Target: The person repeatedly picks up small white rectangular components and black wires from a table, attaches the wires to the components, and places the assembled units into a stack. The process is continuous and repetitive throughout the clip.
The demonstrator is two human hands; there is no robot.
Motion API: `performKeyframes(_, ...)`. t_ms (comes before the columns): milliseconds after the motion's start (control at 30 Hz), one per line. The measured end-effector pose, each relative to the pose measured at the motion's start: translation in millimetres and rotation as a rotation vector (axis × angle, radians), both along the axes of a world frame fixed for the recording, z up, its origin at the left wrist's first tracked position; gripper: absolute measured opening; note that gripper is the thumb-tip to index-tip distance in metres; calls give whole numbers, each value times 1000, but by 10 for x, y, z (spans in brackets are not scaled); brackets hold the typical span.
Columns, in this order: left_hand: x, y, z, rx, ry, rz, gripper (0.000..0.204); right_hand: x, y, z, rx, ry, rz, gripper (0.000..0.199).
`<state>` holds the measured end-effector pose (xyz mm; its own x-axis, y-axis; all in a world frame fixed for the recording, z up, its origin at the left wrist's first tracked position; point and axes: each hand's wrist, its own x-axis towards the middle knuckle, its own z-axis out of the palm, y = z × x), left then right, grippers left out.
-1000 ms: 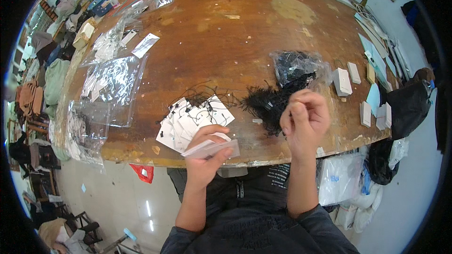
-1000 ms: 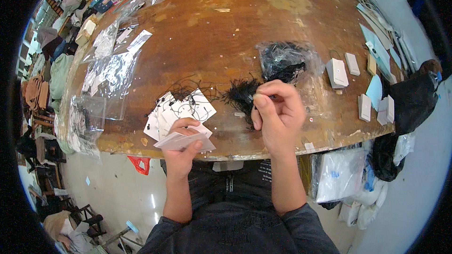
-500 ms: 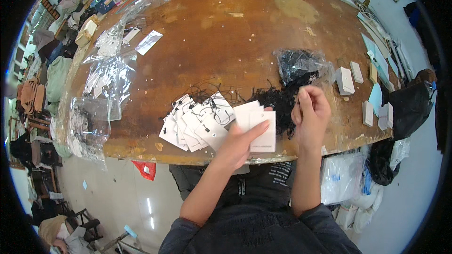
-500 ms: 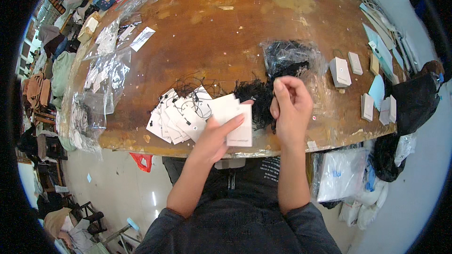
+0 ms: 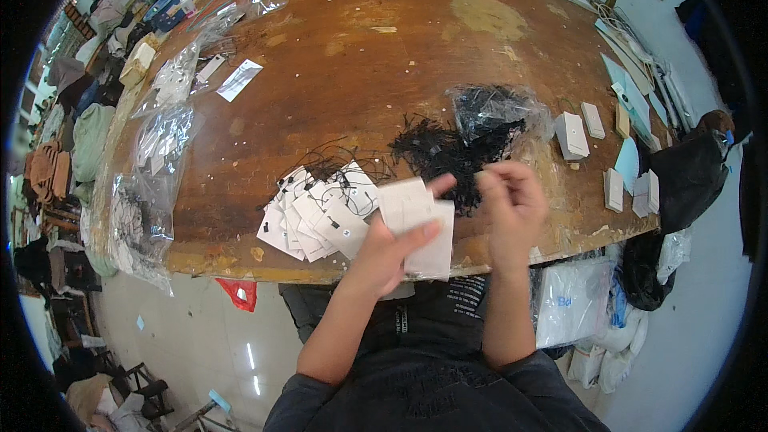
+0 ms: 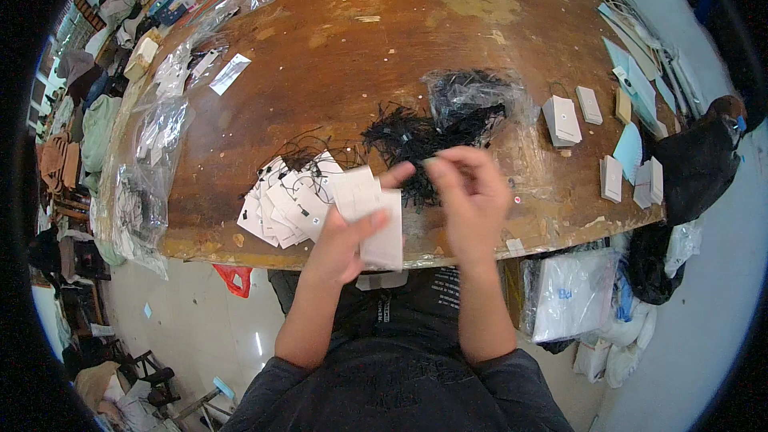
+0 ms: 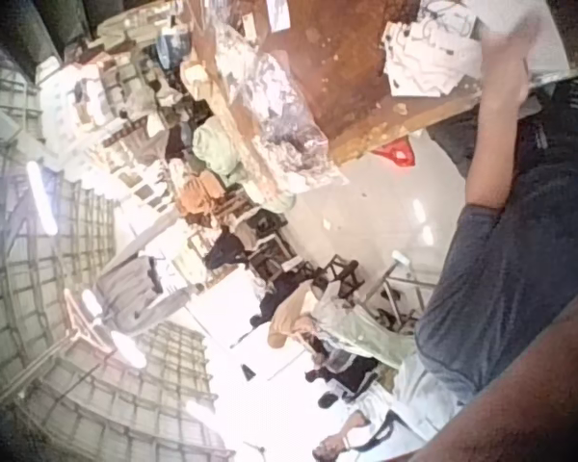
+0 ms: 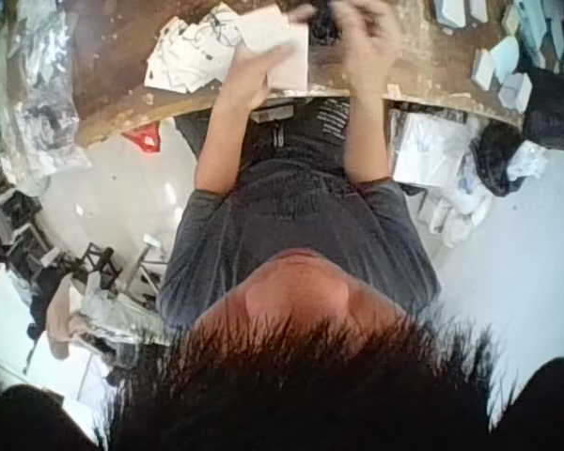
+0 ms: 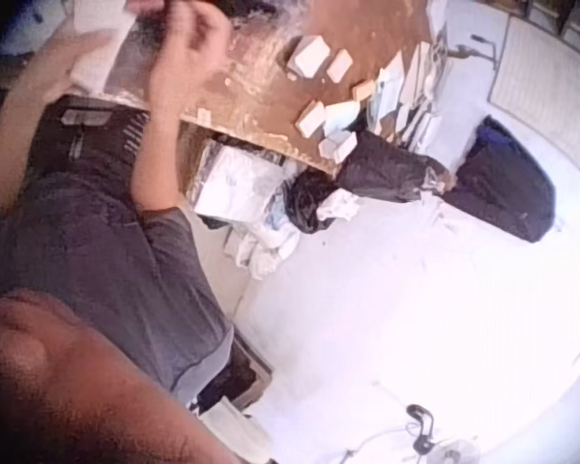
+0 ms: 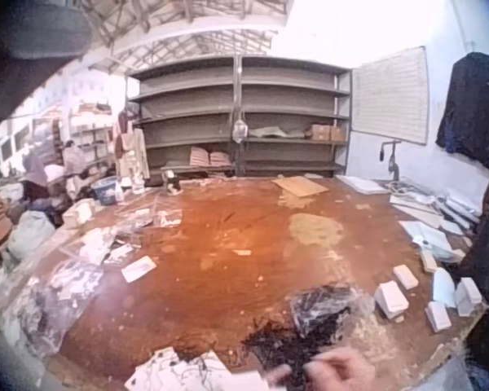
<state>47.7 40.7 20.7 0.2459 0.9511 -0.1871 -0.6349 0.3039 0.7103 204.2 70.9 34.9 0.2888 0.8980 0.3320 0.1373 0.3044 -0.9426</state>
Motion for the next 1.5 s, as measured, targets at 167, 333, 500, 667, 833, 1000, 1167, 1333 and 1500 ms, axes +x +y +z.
performKeyframes(167,-61,-245,-171,-122,-238,84,45,-552,29,-30,73,-263,236,24)
performKeyframes(333,-345,-216,-200,-105,-99,503,43,-377,-52,-110,-365,-267,704,22)
performKeyframes(500,-638,-214,-172,25,113,573,40,-150,-52,-183,12,473,527,23)
performKeyframes(667,-463,-261,-167,25,363,579,31,-488,-107,-27,-68,433,469,17)
performKeyframes(833,-365,-270,-106,102,463,674,28,-852,-272,1,-149,94,397,11)
performKeyframes(1000,-323,-288,-85,166,544,747,22,-858,-240,-50,80,-307,319,10)
performKeyframes(1167,-316,-320,-122,239,706,727,14,-921,-232,-53,134,-300,308,5)
performKeyframes(1333,-474,-220,-160,824,1250,840,25,-831,-237,-31,-166,38,468,6)
performKeyframes(1500,-584,-128,-204,1139,1627,840,29,-647,-236,-11,-499,511,660,11)
